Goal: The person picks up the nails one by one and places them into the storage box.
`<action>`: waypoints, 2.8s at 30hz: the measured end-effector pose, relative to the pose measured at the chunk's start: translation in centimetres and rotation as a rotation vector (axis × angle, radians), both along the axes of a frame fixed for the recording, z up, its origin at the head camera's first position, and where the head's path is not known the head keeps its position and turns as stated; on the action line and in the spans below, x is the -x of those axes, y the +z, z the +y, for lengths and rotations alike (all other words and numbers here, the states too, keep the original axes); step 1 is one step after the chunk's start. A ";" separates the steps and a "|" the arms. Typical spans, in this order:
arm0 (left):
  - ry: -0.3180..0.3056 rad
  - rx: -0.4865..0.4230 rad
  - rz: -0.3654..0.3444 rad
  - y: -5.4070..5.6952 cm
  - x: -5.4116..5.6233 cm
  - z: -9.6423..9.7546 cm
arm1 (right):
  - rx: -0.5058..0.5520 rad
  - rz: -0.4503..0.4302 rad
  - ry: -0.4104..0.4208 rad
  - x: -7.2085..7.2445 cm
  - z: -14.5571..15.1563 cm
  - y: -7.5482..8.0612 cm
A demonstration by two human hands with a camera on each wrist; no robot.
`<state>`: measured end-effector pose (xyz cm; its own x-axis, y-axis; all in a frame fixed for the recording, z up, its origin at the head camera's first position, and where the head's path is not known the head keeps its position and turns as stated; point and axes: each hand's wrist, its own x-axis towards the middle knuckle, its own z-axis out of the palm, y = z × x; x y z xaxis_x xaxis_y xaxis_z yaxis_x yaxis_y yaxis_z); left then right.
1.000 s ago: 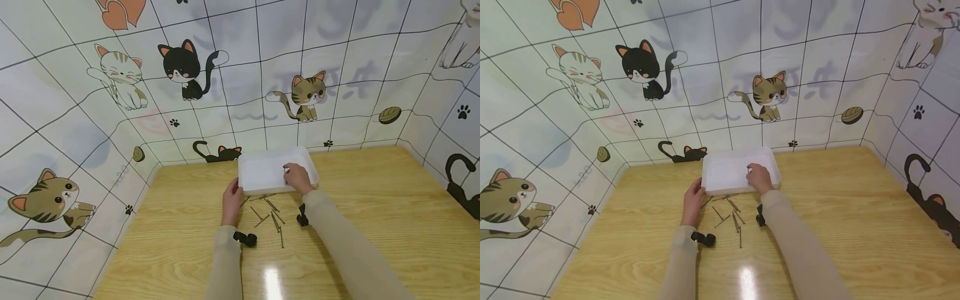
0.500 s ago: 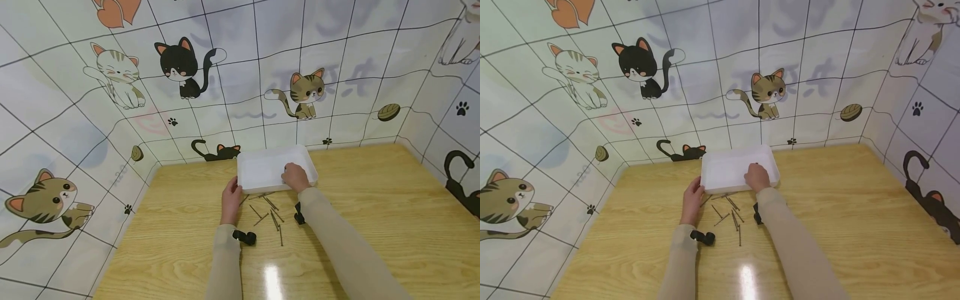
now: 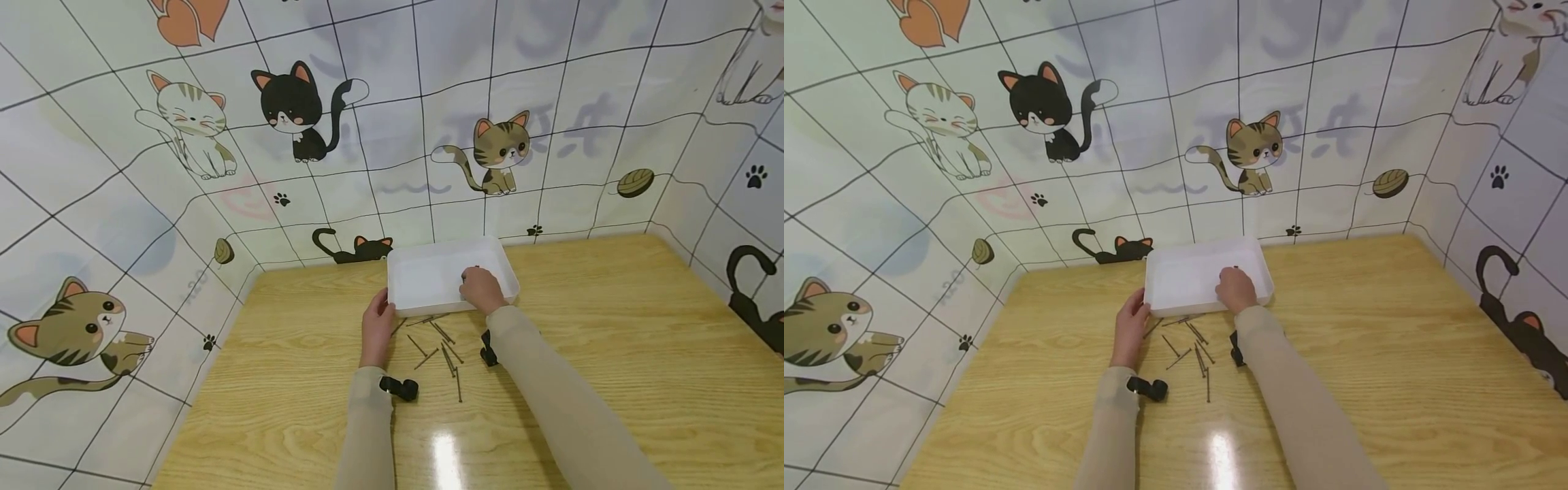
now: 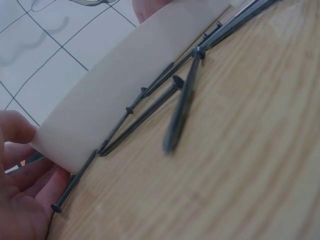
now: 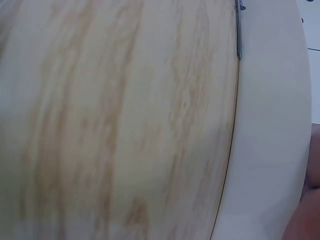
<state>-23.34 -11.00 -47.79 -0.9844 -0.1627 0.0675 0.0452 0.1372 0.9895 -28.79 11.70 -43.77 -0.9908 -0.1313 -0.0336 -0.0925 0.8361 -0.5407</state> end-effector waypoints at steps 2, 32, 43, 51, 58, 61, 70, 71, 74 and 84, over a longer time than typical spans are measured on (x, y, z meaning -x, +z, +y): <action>0.001 -0.002 0.002 0.0 0.0 0.0 | 0.042 -0.007 -0.005 -0.1 0.1 0.0; 0.000 -0.009 -0.018 -0.2 -0.3 0.0 | 0.597 -0.086 0.117 -0.4 1.1 1.2; -0.002 -0.007 0.029 0.0 -0.1 0.0 | 0.556 -0.021 0.094 -1.2 1.9 1.9; 0.000 0.001 0.016 0.0 -0.1 0.1 | 0.533 -0.048 0.072 -2.5 2.4 2.0; -0.010 -0.015 0.005 0.2 -0.1 0.1 | 0.569 -0.040 0.068 -4.0 2.3 2.2; -0.008 -0.016 0.006 0.2 -0.1 0.0 | 0.580 -0.024 0.089 -4.6 2.2 2.3; -0.013 -0.034 -0.040 0.4 -0.4 -0.1 | 0.637 -0.014 0.139 -6.4 2.1 2.0; -0.019 -0.041 -0.044 0.6 -0.4 -0.1 | 0.643 -0.020 0.141 -6.6 2.0 2.0; -0.030 -0.051 -0.046 1.4 -0.8 0.0 | 0.654 -0.043 0.149 -7.0 1.9 1.9; -0.033 -0.022 -0.033 2.1 -1.4 0.2 | 0.640 -0.062 0.177 -7.9 1.8 1.6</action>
